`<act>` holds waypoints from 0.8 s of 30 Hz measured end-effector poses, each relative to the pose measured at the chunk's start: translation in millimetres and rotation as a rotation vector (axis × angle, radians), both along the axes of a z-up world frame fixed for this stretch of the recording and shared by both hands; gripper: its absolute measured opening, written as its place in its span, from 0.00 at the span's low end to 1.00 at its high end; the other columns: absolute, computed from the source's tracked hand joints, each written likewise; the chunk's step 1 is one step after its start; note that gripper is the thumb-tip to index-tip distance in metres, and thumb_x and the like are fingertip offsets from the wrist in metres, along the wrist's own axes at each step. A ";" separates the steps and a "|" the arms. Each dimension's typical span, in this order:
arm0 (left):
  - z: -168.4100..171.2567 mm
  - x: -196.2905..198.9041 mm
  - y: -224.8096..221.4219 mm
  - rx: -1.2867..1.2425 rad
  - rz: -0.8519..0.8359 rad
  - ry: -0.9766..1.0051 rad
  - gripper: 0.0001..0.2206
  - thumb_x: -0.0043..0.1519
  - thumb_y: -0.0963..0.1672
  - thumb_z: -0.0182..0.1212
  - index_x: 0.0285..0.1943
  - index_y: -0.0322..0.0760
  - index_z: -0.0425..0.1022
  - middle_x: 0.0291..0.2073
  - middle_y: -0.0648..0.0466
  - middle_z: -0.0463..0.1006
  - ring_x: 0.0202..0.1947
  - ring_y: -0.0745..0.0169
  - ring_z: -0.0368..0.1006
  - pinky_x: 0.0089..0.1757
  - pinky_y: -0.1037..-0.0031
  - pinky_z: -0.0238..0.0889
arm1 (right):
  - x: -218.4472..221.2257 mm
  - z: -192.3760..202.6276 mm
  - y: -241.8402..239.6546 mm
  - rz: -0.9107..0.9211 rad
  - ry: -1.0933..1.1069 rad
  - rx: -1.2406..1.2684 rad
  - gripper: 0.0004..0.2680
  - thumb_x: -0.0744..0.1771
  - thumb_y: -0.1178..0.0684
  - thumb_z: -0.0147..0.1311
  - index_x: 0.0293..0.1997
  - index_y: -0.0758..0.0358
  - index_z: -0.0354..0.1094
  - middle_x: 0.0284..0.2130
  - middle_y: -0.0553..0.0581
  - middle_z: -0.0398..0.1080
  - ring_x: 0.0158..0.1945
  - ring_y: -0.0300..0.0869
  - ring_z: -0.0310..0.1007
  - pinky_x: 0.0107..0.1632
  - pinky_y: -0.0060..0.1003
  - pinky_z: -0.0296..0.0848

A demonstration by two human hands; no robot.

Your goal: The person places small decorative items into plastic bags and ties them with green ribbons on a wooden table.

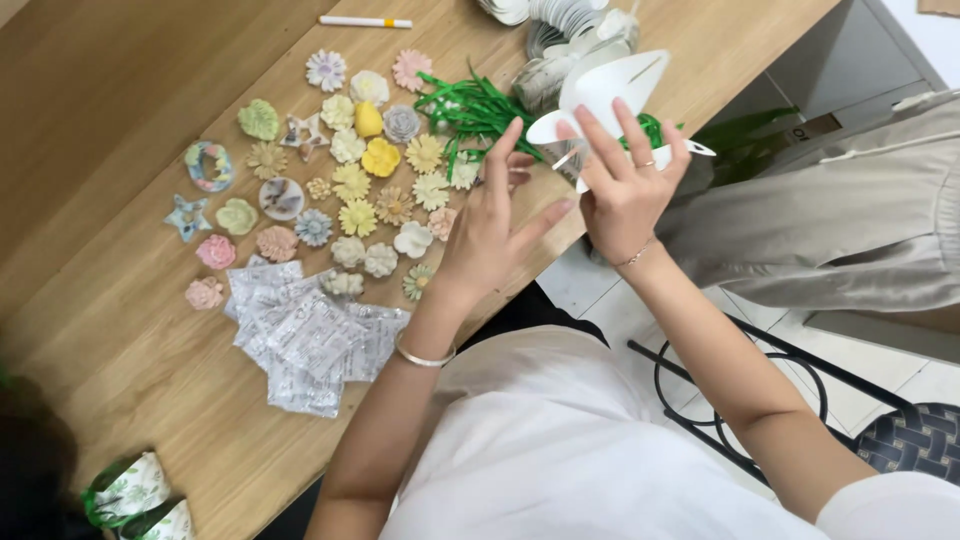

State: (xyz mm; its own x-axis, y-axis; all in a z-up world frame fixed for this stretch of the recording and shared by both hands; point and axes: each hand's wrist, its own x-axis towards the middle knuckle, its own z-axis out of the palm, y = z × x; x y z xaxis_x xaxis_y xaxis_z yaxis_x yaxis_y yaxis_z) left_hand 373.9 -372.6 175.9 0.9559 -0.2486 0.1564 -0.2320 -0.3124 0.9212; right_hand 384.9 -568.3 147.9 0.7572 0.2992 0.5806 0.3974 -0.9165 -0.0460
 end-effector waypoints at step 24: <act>-211.4 169.1 -58.5 0.441 0.067 0.048 0.14 0.67 0.44 0.62 0.55 0.30 0.66 0.43 0.33 0.79 0.43 0.30 0.77 0.43 0.51 0.71 | 173.6 -97.6 -31.5 0.080 0.069 -0.509 0.13 0.67 0.51 0.52 0.58 0.52 0.71 0.34 0.53 0.76 0.48 0.49 0.76 0.60 0.57 0.65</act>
